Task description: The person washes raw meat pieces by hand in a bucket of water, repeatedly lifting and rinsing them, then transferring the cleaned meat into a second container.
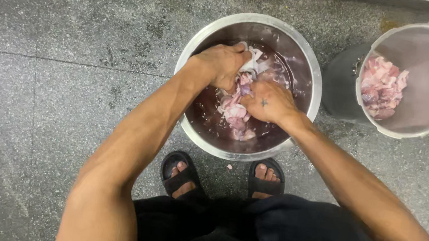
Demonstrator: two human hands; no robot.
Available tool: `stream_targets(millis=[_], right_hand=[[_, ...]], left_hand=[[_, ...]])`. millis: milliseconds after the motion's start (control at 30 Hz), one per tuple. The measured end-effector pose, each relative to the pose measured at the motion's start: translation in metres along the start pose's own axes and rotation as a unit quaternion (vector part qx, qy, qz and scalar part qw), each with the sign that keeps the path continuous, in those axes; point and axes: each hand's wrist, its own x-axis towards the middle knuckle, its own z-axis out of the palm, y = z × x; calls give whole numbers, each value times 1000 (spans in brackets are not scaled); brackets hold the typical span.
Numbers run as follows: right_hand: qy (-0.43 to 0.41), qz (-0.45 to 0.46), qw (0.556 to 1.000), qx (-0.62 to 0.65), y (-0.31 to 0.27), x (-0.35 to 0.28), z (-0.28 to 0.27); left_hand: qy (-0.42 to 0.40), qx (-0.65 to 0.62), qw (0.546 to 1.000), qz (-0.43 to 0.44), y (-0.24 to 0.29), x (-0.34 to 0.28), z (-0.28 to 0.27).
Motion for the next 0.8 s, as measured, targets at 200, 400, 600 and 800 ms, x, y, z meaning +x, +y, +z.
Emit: stream_targets(millis=[200,400,600,800], right_hand=[[-133,133,982,15,-7,-4,-2],[-70,87,993,23,-9,4,10],[-35,45,998,-2,5,-1,6],[-81,49,993,-75,7,2,-6]], left_hand=[[-23,59,998,-30,12,-2,-20],[-92,70,992,-53,27,-14,-41],[-154,-15,986,-53,24,-28,-55],[-128,-148,980,-22,9,-26,-29]])
